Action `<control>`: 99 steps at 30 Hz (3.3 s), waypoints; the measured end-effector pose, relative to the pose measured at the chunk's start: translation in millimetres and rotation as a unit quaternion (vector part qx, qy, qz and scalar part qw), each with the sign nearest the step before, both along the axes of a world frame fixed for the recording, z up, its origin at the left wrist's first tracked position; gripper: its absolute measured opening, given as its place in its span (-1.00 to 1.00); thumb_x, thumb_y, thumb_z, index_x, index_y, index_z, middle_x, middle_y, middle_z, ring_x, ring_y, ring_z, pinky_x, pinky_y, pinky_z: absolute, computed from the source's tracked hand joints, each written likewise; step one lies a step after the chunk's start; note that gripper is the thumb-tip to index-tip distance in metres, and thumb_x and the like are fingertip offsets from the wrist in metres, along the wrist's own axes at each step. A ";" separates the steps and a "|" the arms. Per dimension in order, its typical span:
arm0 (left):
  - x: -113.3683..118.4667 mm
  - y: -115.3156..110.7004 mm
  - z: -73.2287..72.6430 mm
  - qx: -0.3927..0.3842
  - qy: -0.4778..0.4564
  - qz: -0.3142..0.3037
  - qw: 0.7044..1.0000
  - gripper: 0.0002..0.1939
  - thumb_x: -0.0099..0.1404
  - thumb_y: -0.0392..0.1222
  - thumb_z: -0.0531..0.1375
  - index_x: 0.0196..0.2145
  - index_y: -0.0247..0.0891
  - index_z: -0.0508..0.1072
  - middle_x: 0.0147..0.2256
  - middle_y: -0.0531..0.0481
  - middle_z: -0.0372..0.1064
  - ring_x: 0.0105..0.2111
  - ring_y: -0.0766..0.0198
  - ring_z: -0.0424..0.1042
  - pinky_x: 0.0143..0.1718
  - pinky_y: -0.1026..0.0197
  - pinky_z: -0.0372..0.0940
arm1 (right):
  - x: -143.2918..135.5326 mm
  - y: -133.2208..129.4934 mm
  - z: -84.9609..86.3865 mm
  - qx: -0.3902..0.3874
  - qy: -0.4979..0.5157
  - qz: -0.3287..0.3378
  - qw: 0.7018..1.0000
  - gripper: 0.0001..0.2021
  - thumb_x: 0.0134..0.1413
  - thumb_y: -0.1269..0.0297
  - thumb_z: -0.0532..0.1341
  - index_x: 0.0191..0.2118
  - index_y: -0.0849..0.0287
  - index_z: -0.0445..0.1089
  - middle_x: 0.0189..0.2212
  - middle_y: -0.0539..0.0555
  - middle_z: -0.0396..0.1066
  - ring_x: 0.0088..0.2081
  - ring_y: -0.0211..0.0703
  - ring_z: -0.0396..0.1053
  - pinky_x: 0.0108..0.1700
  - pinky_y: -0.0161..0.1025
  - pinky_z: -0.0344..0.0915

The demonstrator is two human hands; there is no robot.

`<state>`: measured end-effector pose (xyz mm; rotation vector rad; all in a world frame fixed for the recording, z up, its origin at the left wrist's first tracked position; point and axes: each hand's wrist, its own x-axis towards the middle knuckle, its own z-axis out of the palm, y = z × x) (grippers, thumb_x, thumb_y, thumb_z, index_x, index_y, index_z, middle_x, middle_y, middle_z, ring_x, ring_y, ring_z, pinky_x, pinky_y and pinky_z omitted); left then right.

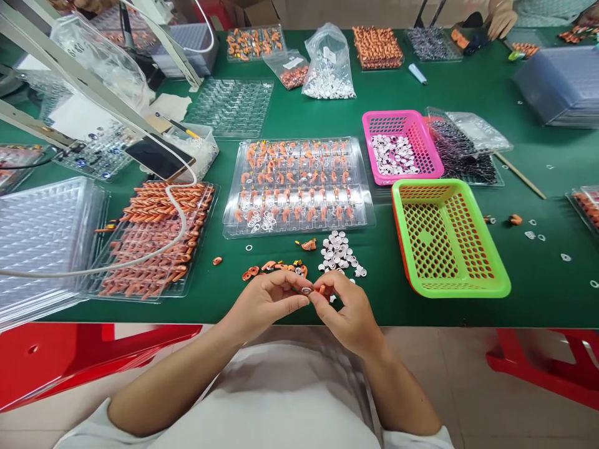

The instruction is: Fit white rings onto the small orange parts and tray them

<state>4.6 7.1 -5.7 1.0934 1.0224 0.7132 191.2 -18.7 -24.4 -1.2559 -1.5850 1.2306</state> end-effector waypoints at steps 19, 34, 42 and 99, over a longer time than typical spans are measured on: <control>3.7 -4.6 -3.7 -0.003 0.041 0.032 0.999 -0.92 0.17 -0.25 0.24 -0.42 -0.32 0.48 -0.51 0.03 0.42 -0.50 0.34 0.41 -0.44 0.29 0.35 | -0.9 -10.6 -0.1 -0.040 0.039 0.013 0.998 -0.86 0.23 0.23 0.19 -0.12 0.08 0.38 -0.25 0.05 0.43 -0.28 -0.19 0.41 -0.22 -0.24 0.39; -17.4 -19.8 -7.6 -0.115 -0.098 0.073 0.986 -0.63 0.04 -0.15 0.44 -0.27 -0.27 0.39 -0.41 -0.03 0.58 -0.39 0.22 0.58 -0.26 0.18 0.43 | -11.0 -6.9 8.6 0.091 -0.011 0.072 0.993 -0.81 0.18 0.43 0.19 -0.12 0.05 0.41 -0.21 0.08 0.42 -0.16 -0.10 0.41 -0.15 -0.18 0.38; -36.9 -35.5 -14.4 -0.108 -0.047 0.059 0.991 -0.64 -0.02 -0.12 0.47 -0.38 -0.28 0.40 -0.44 -0.01 0.56 -0.41 0.23 0.56 -0.28 0.19 0.41 | -24.2 -7.1 -7.1 0.174 -0.018 0.135 0.975 -0.76 0.17 0.52 0.16 -0.12 0.05 0.36 -0.17 0.14 0.38 -0.09 -0.01 0.37 -0.11 -0.05 0.40; -6.0 7.7 3.2 0.220 0.159 -0.071 0.960 -0.81 0.32 -0.23 0.21 -0.13 -0.23 0.53 -0.28 -0.05 0.57 -0.28 0.22 0.52 -0.21 0.18 0.40 | 4.6 3.6 7.6 -0.101 0.064 -0.019 0.993 -0.83 0.24 0.18 0.18 -0.34 0.13 0.34 -0.42 -0.01 0.33 -0.36 -0.23 0.26 -0.28 -0.28 0.23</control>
